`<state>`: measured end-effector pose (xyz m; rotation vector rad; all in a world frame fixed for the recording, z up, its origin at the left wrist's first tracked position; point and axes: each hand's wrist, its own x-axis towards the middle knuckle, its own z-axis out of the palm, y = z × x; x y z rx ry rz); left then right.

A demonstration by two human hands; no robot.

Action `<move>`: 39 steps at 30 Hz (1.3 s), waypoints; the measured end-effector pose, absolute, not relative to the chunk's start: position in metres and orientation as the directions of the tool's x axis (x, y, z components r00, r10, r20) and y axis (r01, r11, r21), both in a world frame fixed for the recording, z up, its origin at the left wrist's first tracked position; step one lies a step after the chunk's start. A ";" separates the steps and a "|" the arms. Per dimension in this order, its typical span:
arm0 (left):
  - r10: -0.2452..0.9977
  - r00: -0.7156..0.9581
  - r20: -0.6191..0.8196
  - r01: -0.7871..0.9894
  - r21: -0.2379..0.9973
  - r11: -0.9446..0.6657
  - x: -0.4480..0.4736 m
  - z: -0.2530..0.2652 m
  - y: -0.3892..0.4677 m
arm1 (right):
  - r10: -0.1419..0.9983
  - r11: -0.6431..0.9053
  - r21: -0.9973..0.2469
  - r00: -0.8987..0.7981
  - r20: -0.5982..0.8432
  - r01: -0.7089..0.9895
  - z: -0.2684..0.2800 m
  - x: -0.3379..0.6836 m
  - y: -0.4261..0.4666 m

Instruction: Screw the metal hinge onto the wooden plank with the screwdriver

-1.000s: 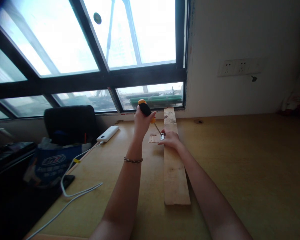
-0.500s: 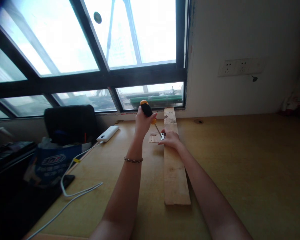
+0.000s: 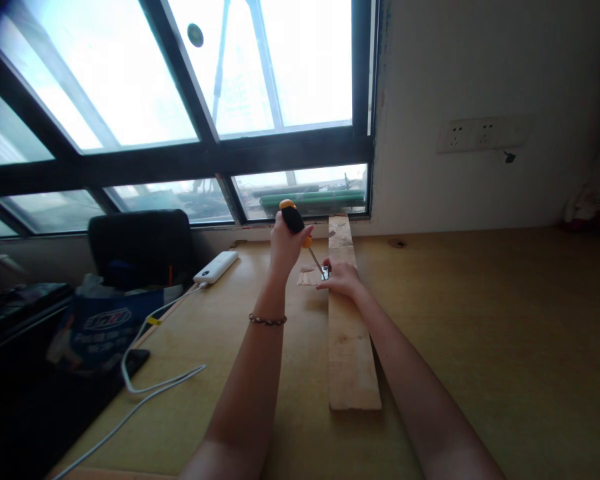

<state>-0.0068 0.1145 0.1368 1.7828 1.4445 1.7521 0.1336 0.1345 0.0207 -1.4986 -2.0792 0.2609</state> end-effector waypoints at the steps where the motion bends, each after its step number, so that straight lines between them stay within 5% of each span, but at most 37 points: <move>1: 0.757 -0.211 0.618 0.484 0.739 -0.468 -0.007 0.137 0.114 | 0.920 0.357 -0.462 -0.220 0.324 0.812 0.021 0.134 0.134; 39: 0.793 -0.160 0.588 0.384 0.777 -0.499 -0.010 0.132 0.125 | 0.920 0.356 -0.461 -0.220 0.324 0.813 0.018 0.134 0.137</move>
